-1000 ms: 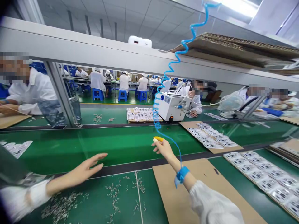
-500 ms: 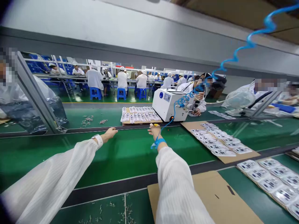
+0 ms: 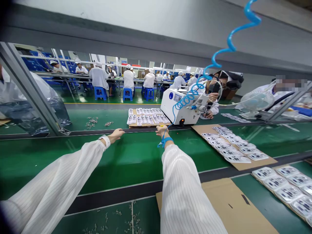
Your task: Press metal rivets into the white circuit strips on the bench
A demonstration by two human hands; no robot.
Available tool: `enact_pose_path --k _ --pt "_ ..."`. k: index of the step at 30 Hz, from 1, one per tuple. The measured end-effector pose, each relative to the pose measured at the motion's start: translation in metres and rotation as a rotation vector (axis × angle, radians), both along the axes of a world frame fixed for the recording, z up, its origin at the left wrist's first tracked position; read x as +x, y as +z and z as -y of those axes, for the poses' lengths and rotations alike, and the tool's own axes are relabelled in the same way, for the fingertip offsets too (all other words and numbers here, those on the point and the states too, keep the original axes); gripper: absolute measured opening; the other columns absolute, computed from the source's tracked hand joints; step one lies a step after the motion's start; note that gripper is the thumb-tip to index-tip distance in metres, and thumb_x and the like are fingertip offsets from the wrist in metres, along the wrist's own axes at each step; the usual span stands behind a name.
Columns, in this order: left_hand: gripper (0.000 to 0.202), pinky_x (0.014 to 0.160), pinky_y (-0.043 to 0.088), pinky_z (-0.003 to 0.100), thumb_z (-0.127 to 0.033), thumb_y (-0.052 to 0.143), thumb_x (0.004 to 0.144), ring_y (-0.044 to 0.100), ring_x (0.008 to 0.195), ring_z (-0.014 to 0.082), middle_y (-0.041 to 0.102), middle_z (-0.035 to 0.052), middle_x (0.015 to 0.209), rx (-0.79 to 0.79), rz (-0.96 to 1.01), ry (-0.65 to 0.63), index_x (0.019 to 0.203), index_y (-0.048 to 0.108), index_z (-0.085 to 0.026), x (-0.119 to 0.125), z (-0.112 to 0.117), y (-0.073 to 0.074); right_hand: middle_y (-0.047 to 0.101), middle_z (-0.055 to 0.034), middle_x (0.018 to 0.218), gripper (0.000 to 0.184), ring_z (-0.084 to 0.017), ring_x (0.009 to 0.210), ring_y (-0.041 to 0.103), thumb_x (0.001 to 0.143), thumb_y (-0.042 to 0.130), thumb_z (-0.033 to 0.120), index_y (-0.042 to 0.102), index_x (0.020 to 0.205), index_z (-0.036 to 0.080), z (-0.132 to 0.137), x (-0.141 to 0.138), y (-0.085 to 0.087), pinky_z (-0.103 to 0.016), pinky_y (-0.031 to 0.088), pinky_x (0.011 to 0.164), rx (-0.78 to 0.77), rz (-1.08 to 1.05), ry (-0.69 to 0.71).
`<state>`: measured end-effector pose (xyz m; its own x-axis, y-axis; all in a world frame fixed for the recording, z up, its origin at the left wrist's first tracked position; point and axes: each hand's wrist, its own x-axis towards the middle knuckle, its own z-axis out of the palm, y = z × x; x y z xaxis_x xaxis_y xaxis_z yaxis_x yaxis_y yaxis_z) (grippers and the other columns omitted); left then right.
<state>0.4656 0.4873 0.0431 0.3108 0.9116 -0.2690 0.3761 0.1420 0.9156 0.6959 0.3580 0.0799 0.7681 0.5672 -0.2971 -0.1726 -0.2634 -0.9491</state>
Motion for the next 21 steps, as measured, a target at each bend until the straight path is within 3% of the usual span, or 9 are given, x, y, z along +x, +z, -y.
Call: enact_pose_path --k 5,13,21 --pt "0.033 0.086 0.051 0.043 -0.032 0.058 0.091 0.058 0.103 0.0225 0.055 0.0093 0.121 -0.051 0.107 0.051 0.120 0.053 -0.016 0.012 -0.020 -0.010 0.060 -0.0059 0.107 0.026 -0.017 0.086 0.062 0.091 0.058 0.031 0.057 0.112 0.015 -0.010 0.014 -0.019 -0.034 0.055 0.071 -0.008 -0.022 -0.022" --pt "0.032 0.081 0.053 0.040 -0.032 0.058 0.091 0.060 0.098 0.0209 0.057 0.0089 0.117 -0.102 0.269 0.114 0.118 0.054 -0.015 0.034 -0.048 -0.020 0.061 -0.0057 0.105 0.025 -0.016 0.084 0.062 0.091 0.058 0.030 0.057 0.112 0.015 -0.039 0.030 -0.036 -0.033 0.055 0.070 0.120 -0.062 -0.106" --pt "0.030 0.077 0.054 0.037 -0.031 0.058 0.091 0.062 0.092 0.0190 0.059 0.0085 0.111 -0.161 0.261 0.097 0.115 0.055 -0.013 0.066 -0.069 -0.028 0.061 -0.0049 0.102 0.025 -0.014 0.079 0.062 0.092 0.057 0.030 0.056 0.111 0.015 -0.076 0.053 -0.055 -0.030 0.055 0.065 0.149 -0.086 -0.282"
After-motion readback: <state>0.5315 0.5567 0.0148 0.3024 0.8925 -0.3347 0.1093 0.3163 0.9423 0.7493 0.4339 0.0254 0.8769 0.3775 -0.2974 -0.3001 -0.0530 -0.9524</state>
